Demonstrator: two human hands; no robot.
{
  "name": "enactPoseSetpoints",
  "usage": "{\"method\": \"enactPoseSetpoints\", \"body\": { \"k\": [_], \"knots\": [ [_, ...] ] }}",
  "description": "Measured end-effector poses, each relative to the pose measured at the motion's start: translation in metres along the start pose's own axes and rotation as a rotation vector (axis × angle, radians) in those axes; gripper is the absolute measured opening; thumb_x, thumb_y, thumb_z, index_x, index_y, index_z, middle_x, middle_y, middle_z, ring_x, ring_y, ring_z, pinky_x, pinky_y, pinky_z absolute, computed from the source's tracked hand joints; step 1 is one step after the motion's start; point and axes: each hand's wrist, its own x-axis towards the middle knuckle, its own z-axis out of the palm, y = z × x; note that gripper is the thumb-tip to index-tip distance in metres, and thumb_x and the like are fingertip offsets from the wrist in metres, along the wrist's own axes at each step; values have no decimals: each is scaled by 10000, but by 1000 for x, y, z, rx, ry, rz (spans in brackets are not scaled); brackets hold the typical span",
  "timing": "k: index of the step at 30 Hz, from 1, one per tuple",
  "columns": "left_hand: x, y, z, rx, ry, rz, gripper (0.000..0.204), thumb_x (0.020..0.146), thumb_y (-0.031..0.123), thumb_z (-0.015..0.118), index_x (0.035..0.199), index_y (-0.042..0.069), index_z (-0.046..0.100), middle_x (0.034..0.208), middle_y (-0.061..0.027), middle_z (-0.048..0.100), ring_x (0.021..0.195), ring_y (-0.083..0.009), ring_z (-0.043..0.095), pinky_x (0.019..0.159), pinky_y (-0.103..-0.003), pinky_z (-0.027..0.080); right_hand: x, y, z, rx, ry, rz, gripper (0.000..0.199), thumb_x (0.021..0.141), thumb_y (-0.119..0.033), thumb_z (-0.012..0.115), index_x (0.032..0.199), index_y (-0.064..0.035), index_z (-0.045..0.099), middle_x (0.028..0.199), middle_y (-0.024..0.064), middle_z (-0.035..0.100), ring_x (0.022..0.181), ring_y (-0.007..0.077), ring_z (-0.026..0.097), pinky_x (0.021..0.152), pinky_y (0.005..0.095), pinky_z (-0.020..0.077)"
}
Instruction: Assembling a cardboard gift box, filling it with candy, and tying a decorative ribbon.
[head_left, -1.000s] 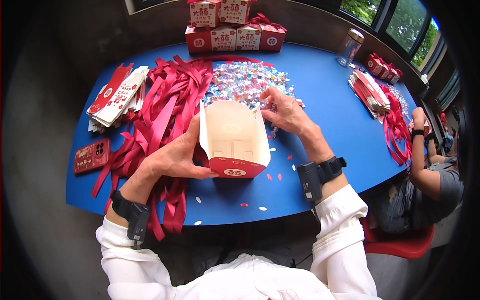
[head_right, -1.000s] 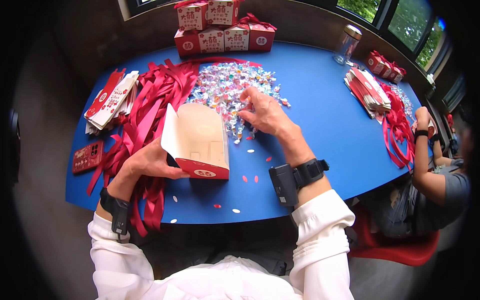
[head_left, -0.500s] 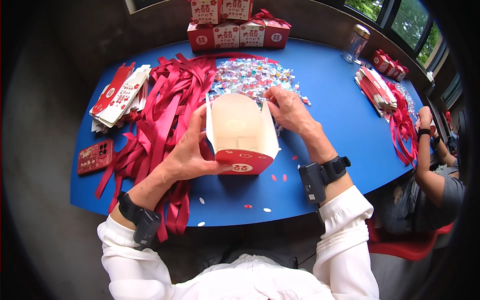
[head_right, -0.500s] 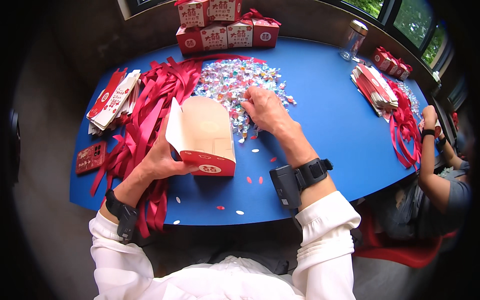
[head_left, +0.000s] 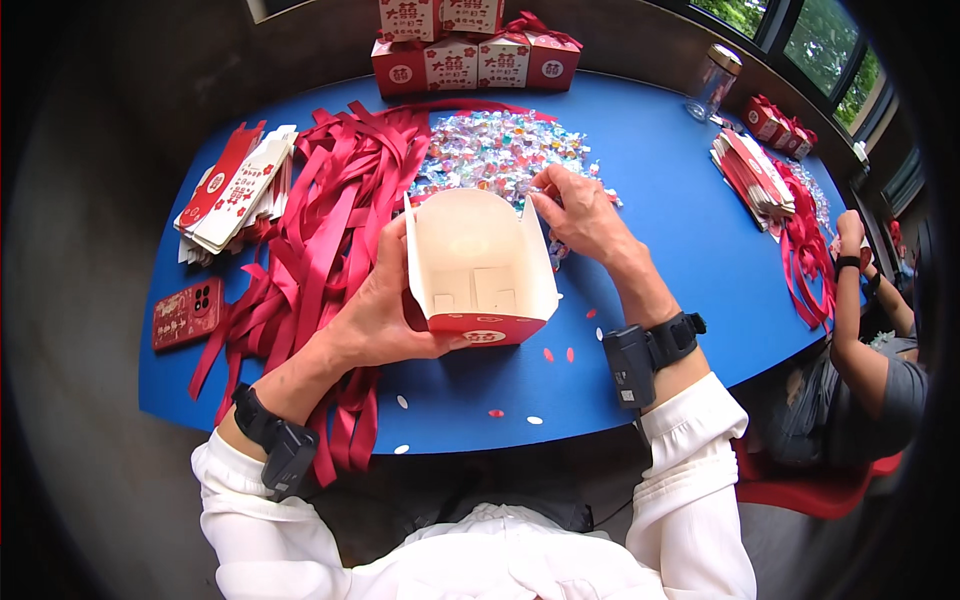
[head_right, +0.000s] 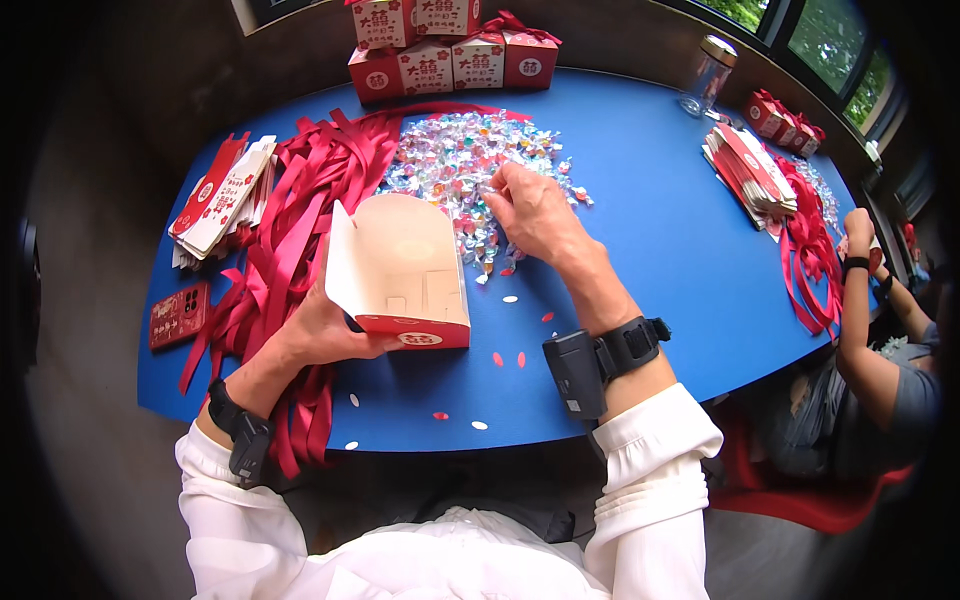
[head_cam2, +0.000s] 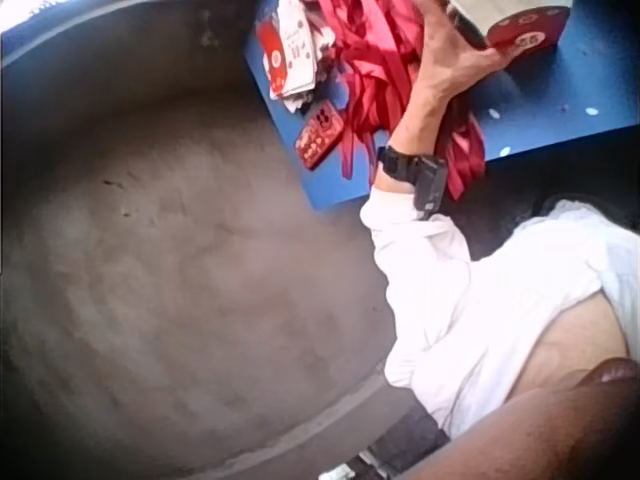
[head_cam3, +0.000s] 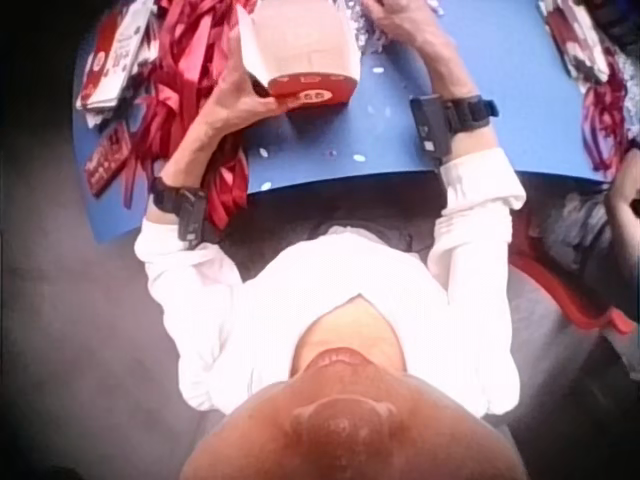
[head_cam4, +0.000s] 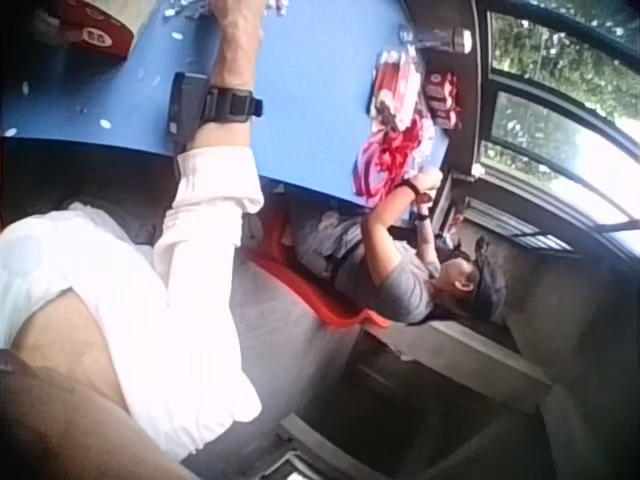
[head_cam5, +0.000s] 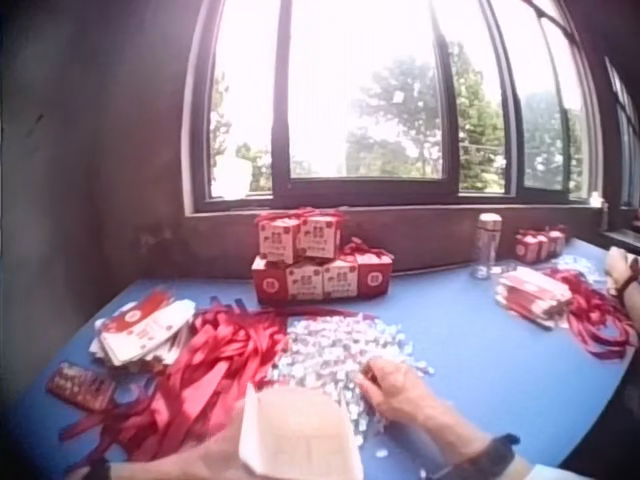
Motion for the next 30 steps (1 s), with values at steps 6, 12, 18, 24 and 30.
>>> {"method": "enactPoseSetpoints", "body": {
  "k": [6,12,18,24,30],
  "knots": [
    [1,-5,8,117,-73,-6,1128,676,141,921,1532,87,188,1447,-165,445,1336,-291,471,1121,-435,387,-6,-2,1,-86,10,-72,316,871,-158,739,1094,28,614,993,223,687,897,353,690,809,412,556],
    [1,5,0,-30,-115,-90,811,708,62,873,1397,28,447,1333,-113,576,1224,-235,577,1053,-384,461,-2,10,-1,-133,31,-55,221,935,-162,663,1048,27,679,902,154,699,815,248,682,773,375,557],
    [2,1,-1,60,-35,-75,1045,666,110,906,1482,26,258,1387,-156,510,1303,-259,507,1100,-412,419,1,6,-10,214,-20,126,253,993,-234,635,1055,0,707,825,47,696,712,105,608,641,270,521],
    [1,8,-7,-32,-108,-125,1083,666,175,911,1486,24,221,1396,-177,482,1326,-282,484,1108,-419,405,-6,-14,-22,852,-105,264,350,1026,-328,595,1180,-29,692,869,-14,669,655,28,497,608,181,461],
    [-1,4,-1,19,-27,-21,1076,664,213,926,1461,19,229,1388,-190,474,1294,-308,515,1096,-430,424,-8,-31,-23,1109,-174,240,378,1028,-358,585,1166,-19,681,858,16,676,672,40,521,607,190,480]
  ]
}}
